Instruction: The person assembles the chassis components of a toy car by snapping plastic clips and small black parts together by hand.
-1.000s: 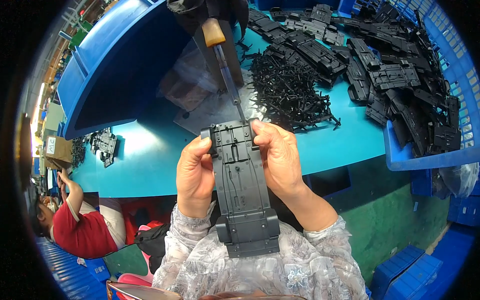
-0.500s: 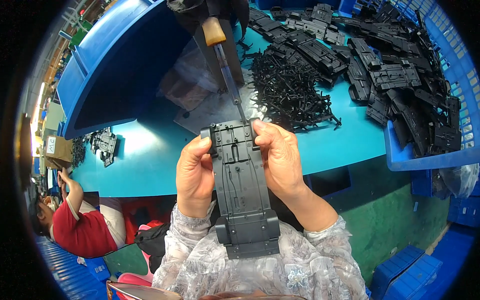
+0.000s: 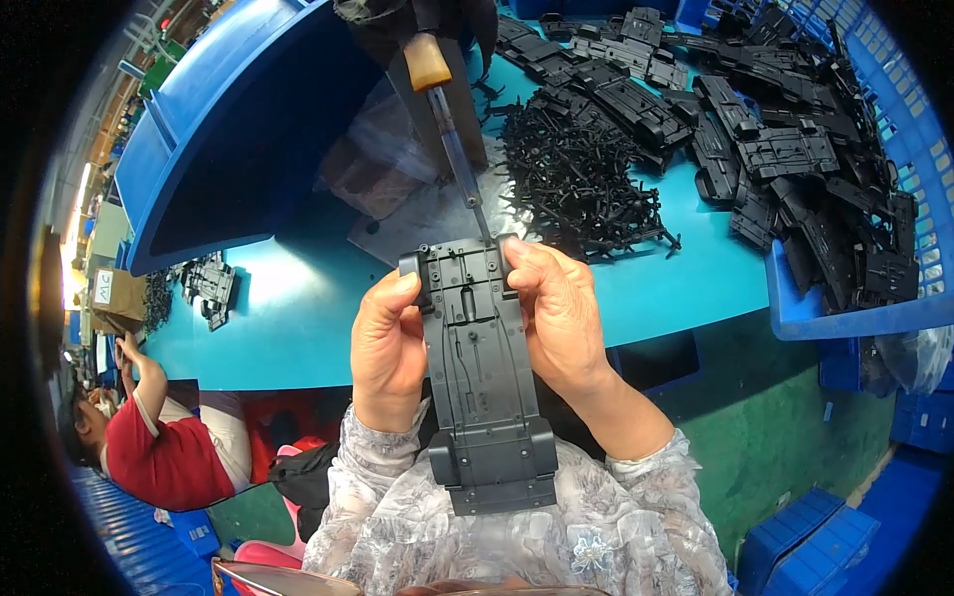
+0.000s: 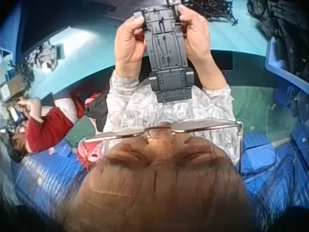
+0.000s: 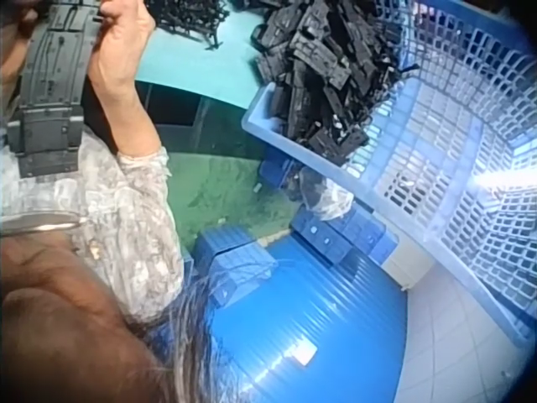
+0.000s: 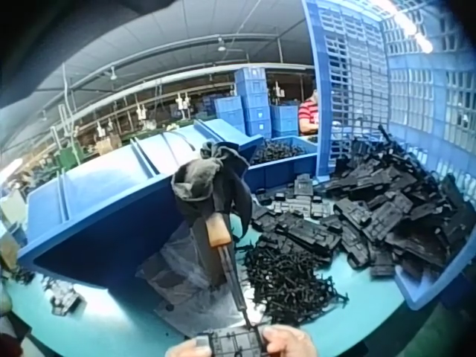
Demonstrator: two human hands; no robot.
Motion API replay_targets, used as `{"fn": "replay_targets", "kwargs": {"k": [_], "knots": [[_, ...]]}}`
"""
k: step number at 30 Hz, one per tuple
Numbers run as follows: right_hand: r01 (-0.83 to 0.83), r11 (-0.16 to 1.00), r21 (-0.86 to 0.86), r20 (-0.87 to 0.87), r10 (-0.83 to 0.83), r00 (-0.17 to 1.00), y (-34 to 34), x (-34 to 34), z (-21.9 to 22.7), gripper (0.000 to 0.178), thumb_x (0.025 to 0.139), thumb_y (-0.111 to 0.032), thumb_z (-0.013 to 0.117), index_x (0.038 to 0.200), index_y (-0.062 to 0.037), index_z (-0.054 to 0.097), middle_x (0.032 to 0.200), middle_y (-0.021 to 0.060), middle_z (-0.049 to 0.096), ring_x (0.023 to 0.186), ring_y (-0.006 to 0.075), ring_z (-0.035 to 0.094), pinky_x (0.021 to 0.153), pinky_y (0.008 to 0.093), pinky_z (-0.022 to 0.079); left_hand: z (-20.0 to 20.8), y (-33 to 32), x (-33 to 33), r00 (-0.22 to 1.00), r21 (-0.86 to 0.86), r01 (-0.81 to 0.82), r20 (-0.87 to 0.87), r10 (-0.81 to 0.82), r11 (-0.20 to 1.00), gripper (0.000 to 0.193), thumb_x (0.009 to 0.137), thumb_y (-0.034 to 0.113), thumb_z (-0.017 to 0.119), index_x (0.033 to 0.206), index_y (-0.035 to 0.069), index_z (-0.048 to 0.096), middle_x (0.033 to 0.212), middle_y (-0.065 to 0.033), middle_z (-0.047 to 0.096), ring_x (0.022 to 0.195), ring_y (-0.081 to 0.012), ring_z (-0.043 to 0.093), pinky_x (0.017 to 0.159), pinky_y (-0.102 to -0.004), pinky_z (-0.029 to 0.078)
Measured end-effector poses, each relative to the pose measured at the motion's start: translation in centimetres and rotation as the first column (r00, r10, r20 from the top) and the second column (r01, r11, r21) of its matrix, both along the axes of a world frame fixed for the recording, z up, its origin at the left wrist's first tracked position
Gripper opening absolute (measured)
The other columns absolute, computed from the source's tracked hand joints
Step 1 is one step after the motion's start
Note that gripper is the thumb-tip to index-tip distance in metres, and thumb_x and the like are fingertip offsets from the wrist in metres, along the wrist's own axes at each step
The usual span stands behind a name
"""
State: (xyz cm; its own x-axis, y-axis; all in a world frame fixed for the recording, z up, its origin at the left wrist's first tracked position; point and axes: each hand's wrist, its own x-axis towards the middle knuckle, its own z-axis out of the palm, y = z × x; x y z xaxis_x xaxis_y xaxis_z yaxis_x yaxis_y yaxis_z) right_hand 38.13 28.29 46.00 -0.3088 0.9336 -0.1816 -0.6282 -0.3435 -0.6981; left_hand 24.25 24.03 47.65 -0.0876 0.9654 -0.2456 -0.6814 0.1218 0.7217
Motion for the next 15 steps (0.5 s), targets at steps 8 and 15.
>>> {"fn": "replay_targets", "kwargs": {"k": [8,15], "knots": [[-0.018,0.999,-0.029,-0.02,0.017,1.0,0.1,-0.01,0.3,0.022,0.087,-0.017,0.052,0.068,-0.007,0.054,0.059,-0.0043,0.051,0.045,0.0005,0.039,0.041,0.0156,0.028,-0.02,-0.03,-0.21,1.0,0.005,0.006,0.005,-0.006,1.0,0.023,0.082,0.017,0.052,0.093,-0.004,0.056,0.072,-0.0061,0.059,0.05,-0.0091,0.047,0.043,-0.0205,0.036],[-0.007,0.999,-0.045,0.002,0.007,1.0,0.66,0.28,0.25,0.022,0.087,-0.018,0.051,0.068,-0.0066,0.054,0.06,-0.0015,0.054,0.045,0.0035,0.044,0.04,0.0163,0.033,-0.73,0.27,-0.67,0.998,0.011,0.065,0.007,-0.065,0.998,0.025,0.082,0.015,0.051,0.098,-0.004,0.056,0.086,-0.0085,0.061,0.071,-0.0139,0.057,0.064,-0.0247,0.045]]}}
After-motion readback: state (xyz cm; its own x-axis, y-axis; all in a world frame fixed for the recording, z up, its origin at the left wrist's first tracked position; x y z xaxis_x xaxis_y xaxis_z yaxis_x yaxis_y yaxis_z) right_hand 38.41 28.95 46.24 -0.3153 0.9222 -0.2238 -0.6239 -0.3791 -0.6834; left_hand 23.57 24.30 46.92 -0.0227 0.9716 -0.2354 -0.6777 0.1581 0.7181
